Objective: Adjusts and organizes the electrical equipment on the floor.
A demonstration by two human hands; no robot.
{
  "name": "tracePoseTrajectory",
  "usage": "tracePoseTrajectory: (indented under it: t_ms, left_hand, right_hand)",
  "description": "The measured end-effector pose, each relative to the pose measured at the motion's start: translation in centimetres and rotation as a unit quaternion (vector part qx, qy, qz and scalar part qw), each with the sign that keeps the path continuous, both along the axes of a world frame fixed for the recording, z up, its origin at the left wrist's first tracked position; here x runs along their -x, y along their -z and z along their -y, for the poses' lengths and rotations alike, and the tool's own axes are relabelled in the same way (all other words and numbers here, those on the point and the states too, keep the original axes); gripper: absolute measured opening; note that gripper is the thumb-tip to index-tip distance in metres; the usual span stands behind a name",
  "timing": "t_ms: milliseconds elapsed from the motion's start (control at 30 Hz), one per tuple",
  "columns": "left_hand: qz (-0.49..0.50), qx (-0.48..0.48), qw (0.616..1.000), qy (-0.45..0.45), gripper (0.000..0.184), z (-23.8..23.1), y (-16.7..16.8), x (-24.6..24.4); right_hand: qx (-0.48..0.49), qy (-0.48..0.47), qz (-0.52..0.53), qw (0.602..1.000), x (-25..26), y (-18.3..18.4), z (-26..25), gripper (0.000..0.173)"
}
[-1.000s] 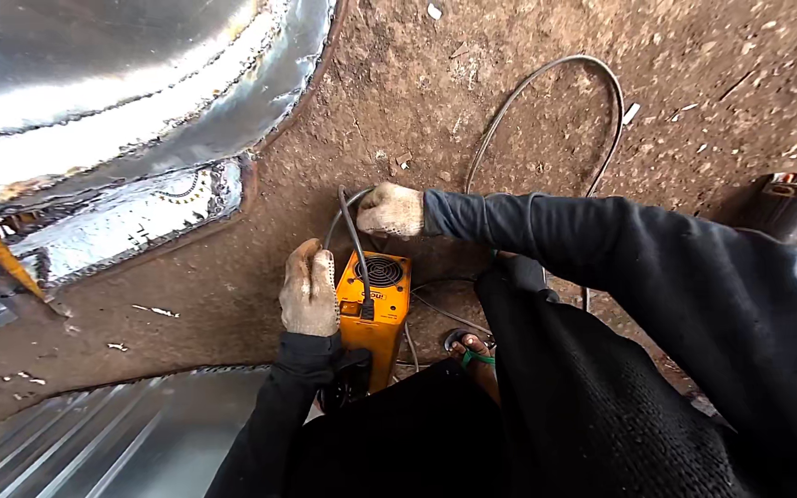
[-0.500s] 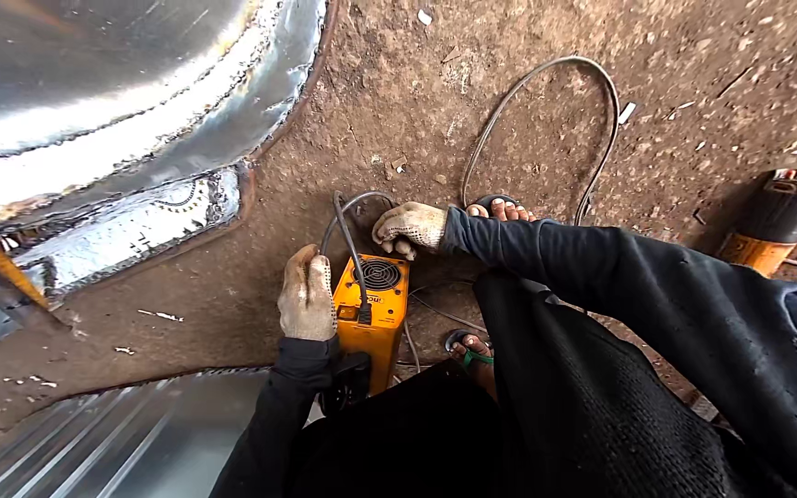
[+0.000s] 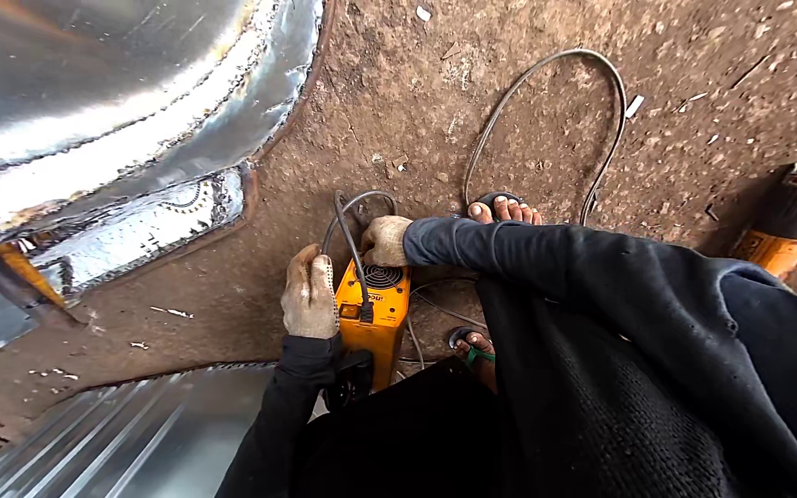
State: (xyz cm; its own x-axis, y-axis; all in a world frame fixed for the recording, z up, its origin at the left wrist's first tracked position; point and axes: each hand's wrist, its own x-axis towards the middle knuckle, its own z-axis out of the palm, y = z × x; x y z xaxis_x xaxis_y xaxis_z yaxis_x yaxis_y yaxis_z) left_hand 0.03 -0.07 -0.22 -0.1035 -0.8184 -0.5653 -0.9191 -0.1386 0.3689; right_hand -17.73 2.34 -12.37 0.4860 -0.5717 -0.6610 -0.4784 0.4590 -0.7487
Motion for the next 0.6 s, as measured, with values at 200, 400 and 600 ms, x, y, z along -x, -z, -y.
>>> tracePoseTrajectory:
  t_ms: [200, 400, 600]
  left_hand:
    - [-0.004, -0.006, 1.0, 0.004, 0.046, 0.1, -0.1, 0.2]
    - [-0.016, 0.01, 1.0, 0.015, 0.047, 0.1, 0.2, -0.3]
    - [-0.066, 0.035, 0.997, -0.014, 0.045, 1.9, 0.0, -0.5]
  right_hand:
    - [-0.029, -0.093, -0.049, 0.994, 0.4, -2.5, 2.6, 0.029]
    - [-0.084, -0.056, -0.038, 0.994, 0.2, -2.6, 2.0, 0.04]
    - [-0.155, 0.177, 0.082, 0.969, -1.7, 1.5, -1.6, 0.034]
